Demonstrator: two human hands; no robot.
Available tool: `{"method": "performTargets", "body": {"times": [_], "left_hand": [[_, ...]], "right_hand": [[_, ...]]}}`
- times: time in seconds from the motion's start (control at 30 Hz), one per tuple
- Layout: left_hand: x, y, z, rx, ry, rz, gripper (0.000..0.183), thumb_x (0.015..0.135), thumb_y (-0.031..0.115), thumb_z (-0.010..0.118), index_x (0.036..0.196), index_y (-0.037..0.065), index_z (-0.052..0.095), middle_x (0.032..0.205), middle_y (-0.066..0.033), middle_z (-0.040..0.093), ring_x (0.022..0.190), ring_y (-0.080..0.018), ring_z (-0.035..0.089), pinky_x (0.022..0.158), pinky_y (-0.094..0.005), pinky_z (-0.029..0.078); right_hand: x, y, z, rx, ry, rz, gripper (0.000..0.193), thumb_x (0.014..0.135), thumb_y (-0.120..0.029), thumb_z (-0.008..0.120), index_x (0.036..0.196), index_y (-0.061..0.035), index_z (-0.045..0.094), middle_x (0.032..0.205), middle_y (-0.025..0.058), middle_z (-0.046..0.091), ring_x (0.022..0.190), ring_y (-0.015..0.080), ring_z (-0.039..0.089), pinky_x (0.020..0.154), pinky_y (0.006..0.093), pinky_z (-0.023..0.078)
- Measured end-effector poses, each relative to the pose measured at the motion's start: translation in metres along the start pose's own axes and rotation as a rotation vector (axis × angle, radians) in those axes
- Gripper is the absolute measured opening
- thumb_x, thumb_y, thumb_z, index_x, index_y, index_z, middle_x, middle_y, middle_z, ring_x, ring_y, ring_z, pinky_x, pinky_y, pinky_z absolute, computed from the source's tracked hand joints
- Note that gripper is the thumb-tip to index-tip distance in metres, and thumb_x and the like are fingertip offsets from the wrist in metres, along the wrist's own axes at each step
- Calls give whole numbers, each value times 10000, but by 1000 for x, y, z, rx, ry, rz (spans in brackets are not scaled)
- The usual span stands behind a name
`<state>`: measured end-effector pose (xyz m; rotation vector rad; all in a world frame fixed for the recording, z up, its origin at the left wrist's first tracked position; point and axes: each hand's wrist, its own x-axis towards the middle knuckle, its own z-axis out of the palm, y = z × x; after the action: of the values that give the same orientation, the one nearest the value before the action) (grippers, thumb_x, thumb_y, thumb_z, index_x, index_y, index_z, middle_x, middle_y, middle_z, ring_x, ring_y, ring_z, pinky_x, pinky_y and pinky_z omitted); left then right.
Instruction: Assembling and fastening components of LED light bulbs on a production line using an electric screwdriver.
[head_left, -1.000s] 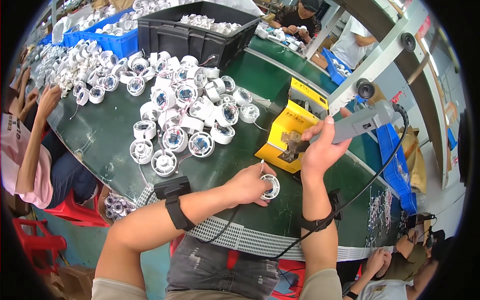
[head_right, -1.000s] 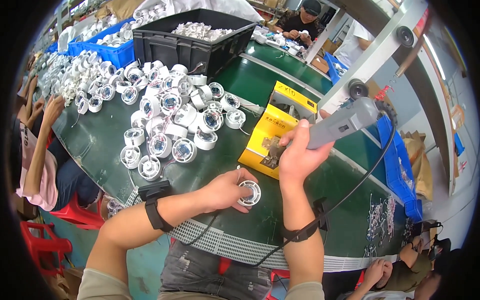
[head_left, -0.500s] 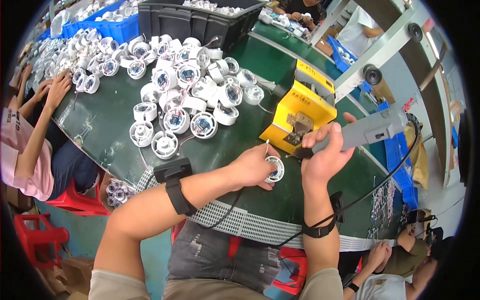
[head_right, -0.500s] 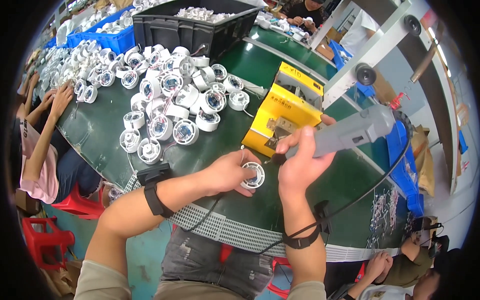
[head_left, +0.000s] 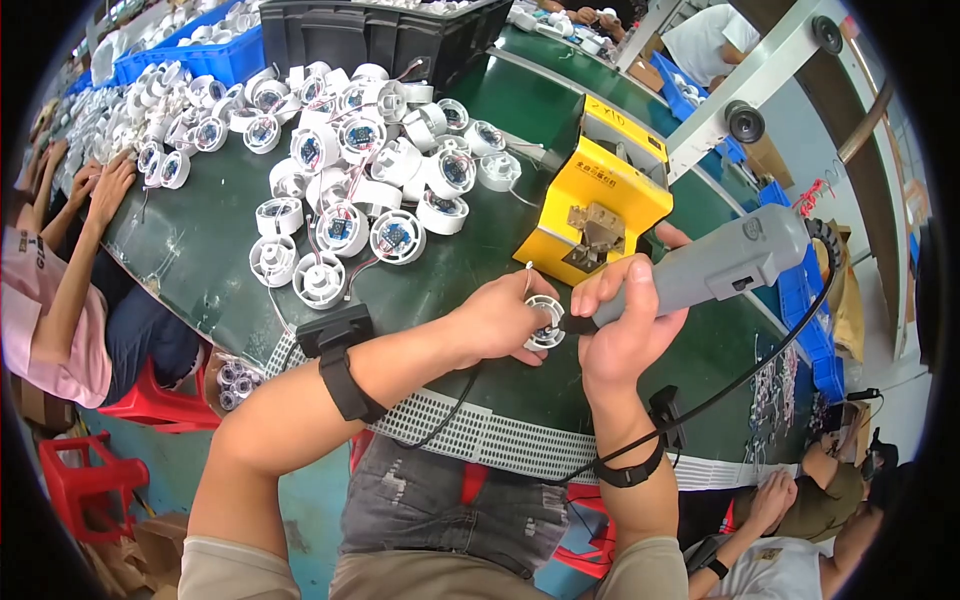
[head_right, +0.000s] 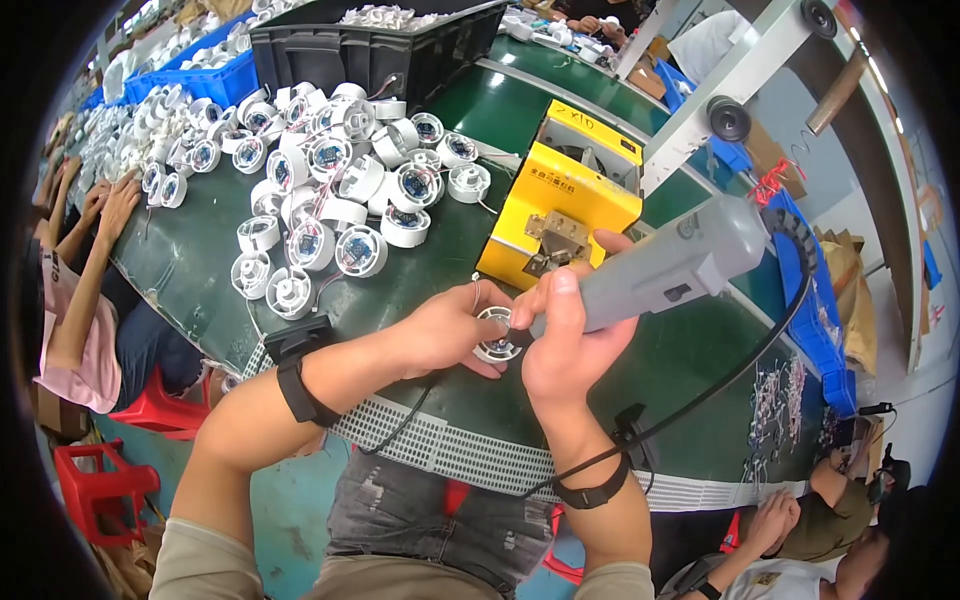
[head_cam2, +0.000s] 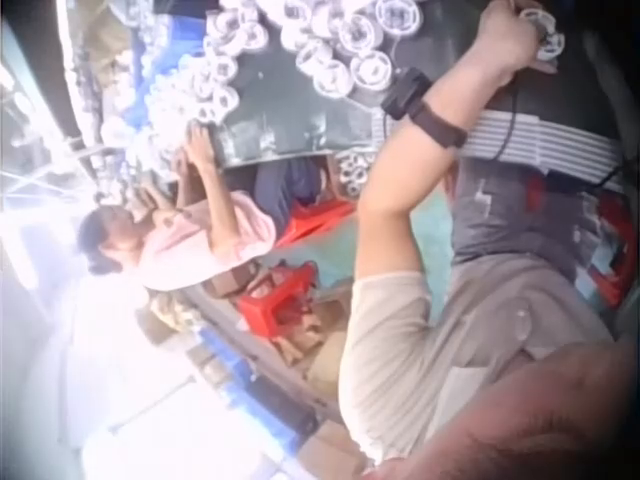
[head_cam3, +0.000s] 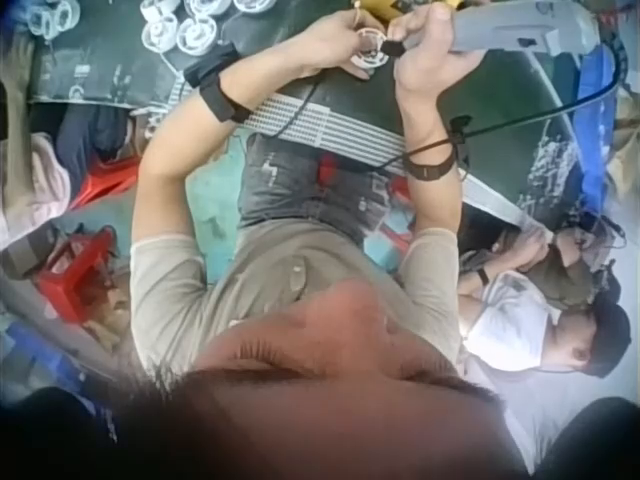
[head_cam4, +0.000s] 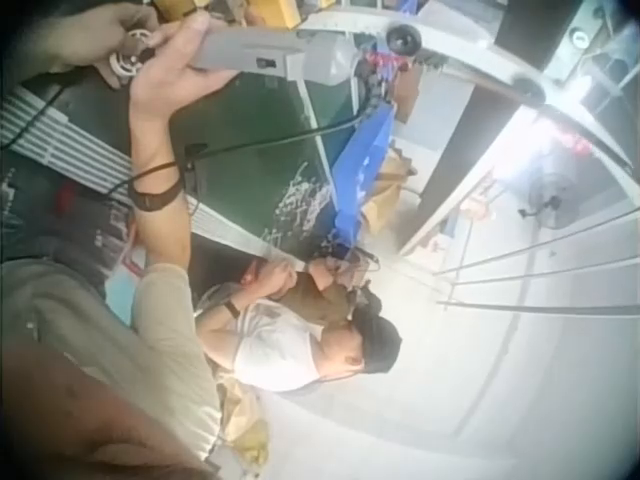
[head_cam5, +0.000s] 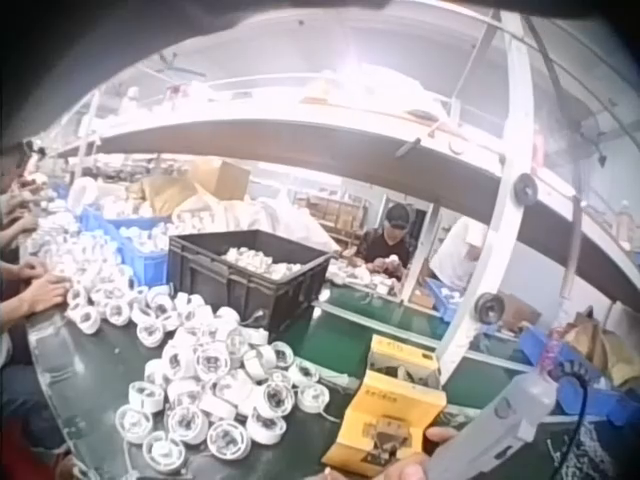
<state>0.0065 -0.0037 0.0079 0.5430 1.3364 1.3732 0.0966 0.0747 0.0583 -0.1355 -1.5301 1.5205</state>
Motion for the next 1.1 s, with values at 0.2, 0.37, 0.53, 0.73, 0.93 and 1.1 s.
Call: {"method": "performTargets", "body": {"times": [0.2, 0.37, 0.53, 0.73, 0.93, 1.1], "left_hand": [[1, -1, -2, -11, -21, 11, 242, 933, 79, 515, 1161, 1, 494, 1015, -131, 606, 821, -190, 663, 670, -323, 599], [1, -1, -3, 2, -31, 26, 248, 934, 84, 516, 1167, 1, 498, 1013, -130, 607, 813, -188, 660, 676, -317, 596], [1, 4, -2, 48, -77, 29, 210, 940, 75, 506, 1142, 18, 508, 1054, -96, 587, 892, -170, 639, 718, -305, 594], [-1, 5, 0, 55, -77, 34, 221, 937, 79, 508, 1148, 17, 513, 1049, -101, 592, 878, -173, 636, 714, -305, 591], [-1, 2, -6, 64, -91, 38, 239, 935, 73, 496, 1167, 18, 509, 1079, -104, 574, 890, -180, 623, 733, -313, 586], [-4, 8, -4, 82, -90, 39, 242, 935, 74, 495, 1171, 19, 502, 1068, -110, 579, 878, -183, 628, 732, -314, 587]], "right_hand": [[0, 0, 1, -9, -29, -4, 430, 936, -146, 442, 1316, -5, 298, 626, 51, 440, 473, 137, 454, 454, 293, 436], [3, -1, 2, 58, 54, 93, 392, 957, -180, 421, 1296, -12, 321, 638, 53, 443, 469, 142, 455, 447, 296, 428], [7, 1, -1, 78, 76, 117, 381, 958, -203, 410, 1284, -19, 338, 639, 51, 438, 473, 138, 450, 445, 287, 411], [7, -1, -2, 95, 84, 145, 373, 963, -220, 410, 1284, -40, 351, 639, 45, 434, 471, 132, 438, 445, 282, 405], [7, 7, -1, 106, 70, 179, 371, 973, -245, 407, 1286, -50, 365, 635, 36, 429, 482, 124, 427, 465, 271, 401], [9, 3, -1, 105, 68, 154, 367, 975, -240, 401, 1286, -49, 370, 635, 36, 426, 482, 127, 426, 464, 275, 402]]}}
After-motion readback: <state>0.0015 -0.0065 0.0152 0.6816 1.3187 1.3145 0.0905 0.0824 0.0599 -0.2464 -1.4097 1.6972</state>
